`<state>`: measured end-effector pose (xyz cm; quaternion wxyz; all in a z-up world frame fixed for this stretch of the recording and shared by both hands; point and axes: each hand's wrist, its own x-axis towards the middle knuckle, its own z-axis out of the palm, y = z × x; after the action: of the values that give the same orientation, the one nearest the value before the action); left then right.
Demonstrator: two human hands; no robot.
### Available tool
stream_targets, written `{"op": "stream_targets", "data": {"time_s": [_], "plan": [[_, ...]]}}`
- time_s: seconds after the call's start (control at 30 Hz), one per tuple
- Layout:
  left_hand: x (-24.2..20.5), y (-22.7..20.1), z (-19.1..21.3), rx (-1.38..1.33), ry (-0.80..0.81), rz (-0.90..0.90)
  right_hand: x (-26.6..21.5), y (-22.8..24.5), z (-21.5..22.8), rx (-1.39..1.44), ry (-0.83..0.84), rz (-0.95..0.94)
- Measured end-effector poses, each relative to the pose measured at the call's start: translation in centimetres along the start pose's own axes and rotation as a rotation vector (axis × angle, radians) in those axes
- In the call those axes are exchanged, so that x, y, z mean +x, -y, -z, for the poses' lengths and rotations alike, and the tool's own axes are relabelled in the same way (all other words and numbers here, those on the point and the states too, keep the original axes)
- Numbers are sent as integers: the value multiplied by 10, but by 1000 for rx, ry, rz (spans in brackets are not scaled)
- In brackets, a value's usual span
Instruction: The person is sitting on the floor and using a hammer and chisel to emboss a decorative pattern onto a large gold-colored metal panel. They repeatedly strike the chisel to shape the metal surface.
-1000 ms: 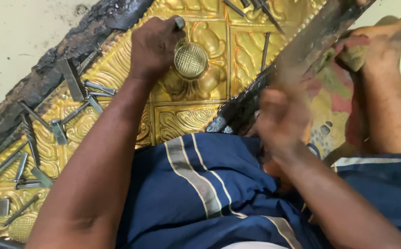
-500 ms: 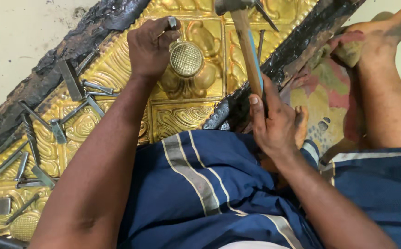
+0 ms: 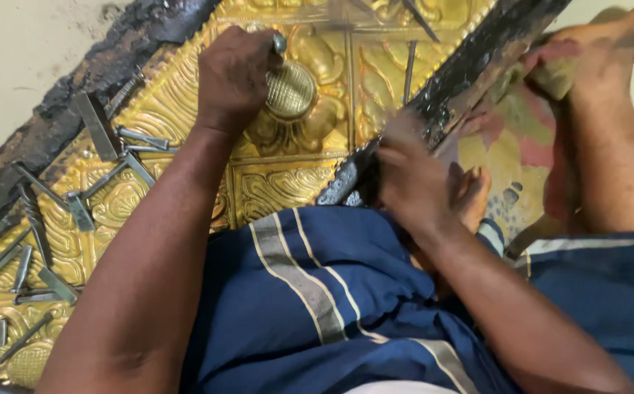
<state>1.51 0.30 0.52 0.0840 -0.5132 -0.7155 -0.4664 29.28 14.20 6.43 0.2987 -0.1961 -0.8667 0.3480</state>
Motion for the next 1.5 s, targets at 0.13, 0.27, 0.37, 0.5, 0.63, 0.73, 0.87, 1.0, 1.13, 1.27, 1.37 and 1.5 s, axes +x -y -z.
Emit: {"op": "stream_targets", "data": {"time_s": [0.13,0.27,0.37,0.5,0.63,0.73,0.87,1.0,1.13,1.27,1.37,1.5], "plan": [[-3,3,4,35,55,32,3,-2,-7,-308,168,34],[2,7,6,-3,61,15,-17,-6,3,125,-221,-128],[0,5,7,-2,87,-6,-26,-37,-14,-38,-67,149],[6,4,10,-74,68,-10,-5,-40,-9,-266,237,53],[-1,5,9,69,152,6,-24,-24,3,3,-109,-121],[4,3,10,104,153,19,-28,-20,-14,284,-161,-135],[7,1,12,132,172,-67,4,-23,-1,-273,144,188],[8,5,15,126,189,-83,-22,-4,8,54,-55,-333],[14,-1,12,157,159,-108,12,-30,-4,-309,250,110],[-1,0,12,79,227,-23,-25,-18,9,-93,-3,-92],[14,-6,16,166,220,-84,-6,-25,-4,-193,166,-31],[8,5,15,167,227,-66,-17,-35,2,-234,17,136]]}}
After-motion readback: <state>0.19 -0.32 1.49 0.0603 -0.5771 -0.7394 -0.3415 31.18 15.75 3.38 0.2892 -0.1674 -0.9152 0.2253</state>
